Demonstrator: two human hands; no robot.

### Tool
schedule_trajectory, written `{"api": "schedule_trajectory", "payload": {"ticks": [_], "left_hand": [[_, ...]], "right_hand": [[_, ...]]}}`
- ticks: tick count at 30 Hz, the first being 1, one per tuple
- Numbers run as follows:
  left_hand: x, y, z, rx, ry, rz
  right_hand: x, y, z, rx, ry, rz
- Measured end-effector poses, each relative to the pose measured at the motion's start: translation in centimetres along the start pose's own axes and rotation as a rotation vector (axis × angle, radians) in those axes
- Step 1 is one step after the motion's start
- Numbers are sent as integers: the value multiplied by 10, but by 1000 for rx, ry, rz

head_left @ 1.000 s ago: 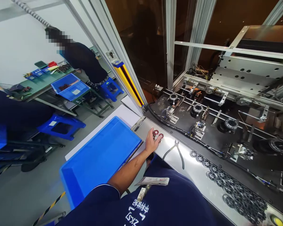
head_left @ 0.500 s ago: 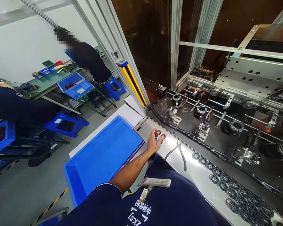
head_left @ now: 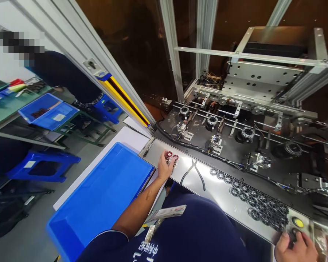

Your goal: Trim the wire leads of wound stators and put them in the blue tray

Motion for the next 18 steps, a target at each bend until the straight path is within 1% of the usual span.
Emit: {"api": "schedule_trajectory", "payload": {"ticks": [3,6,18], "left_hand": [[0,0,-1,1,-1,-5],[0,1,-1,8,-2,-12],[0,1,-2,20,-6,-29]], "right_hand": [[-3,1,4,26,5,91],[-6,0,8,39,17,129],[-10,1,10,37,37,139]]}}
Point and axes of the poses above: each hand's wrist, its own z-axis away from the middle knuckle, its own y-axis out of the back of the hand, x = y × z, the point moved 3 cm from there along -z, towards the middle knuckle, and after that the axes turned 6 degrees about -x, right-handed, at the moved point
